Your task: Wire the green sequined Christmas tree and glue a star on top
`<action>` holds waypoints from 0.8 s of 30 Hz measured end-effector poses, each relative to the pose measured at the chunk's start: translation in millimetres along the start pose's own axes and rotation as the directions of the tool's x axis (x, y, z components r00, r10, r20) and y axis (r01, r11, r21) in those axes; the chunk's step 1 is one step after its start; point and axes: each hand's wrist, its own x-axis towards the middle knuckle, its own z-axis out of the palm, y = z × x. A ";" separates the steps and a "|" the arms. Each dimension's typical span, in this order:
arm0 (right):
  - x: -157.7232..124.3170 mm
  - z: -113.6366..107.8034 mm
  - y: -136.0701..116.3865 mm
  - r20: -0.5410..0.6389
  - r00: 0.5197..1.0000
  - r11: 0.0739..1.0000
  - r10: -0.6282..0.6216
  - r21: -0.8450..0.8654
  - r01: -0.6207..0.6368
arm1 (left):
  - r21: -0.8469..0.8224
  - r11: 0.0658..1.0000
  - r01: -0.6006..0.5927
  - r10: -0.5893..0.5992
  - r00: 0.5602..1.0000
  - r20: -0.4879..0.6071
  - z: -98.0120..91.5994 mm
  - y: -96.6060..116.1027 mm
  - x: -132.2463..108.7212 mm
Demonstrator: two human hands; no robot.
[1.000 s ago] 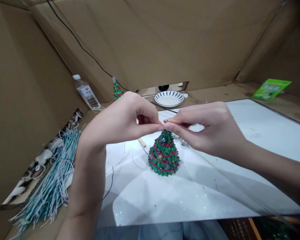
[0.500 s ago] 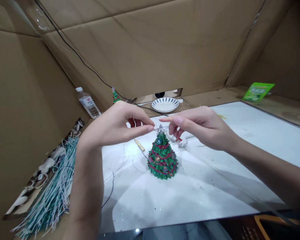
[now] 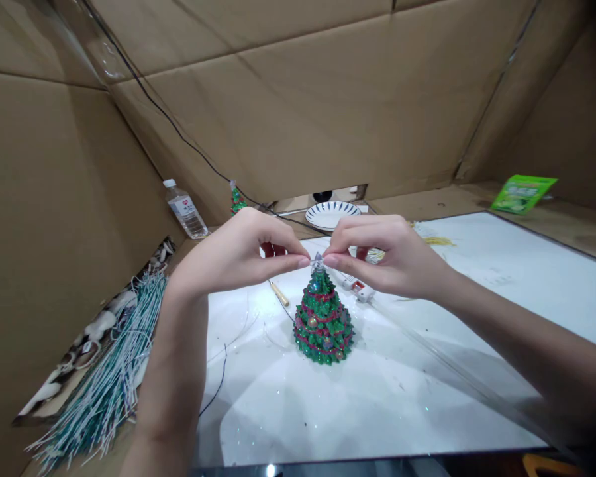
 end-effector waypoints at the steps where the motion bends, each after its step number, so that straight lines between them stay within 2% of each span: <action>1: 0.4 -0.3 0.7 0.002 1.000 1.000 -0.018 -0.004 0.018 | 0.006 1.000 -0.002 0.002 1.000 -0.002 0.1 0.4 -0.1; 7: 0.6 -3.9 2.3 0.053 0.994 0.992 -0.095 -0.079 0.100 | 0.001 1.000 -0.012 0.012 1.000 0.001 0.8 1.1 -0.5; 14: -3.0 -8.8 0.5 0.132 0.981 0.954 -0.141 -0.248 0.170 | 0.022 1.000 -0.020 0.020 1.000 -0.015 2.6 1.1 0.4; 24: -6.7 -6.2 -7.9 0.113 0.977 0.853 -0.182 -0.476 0.214 | 0.013 1.000 -0.017 0.017 1.000 -0.015 2.8 1.6 -0.8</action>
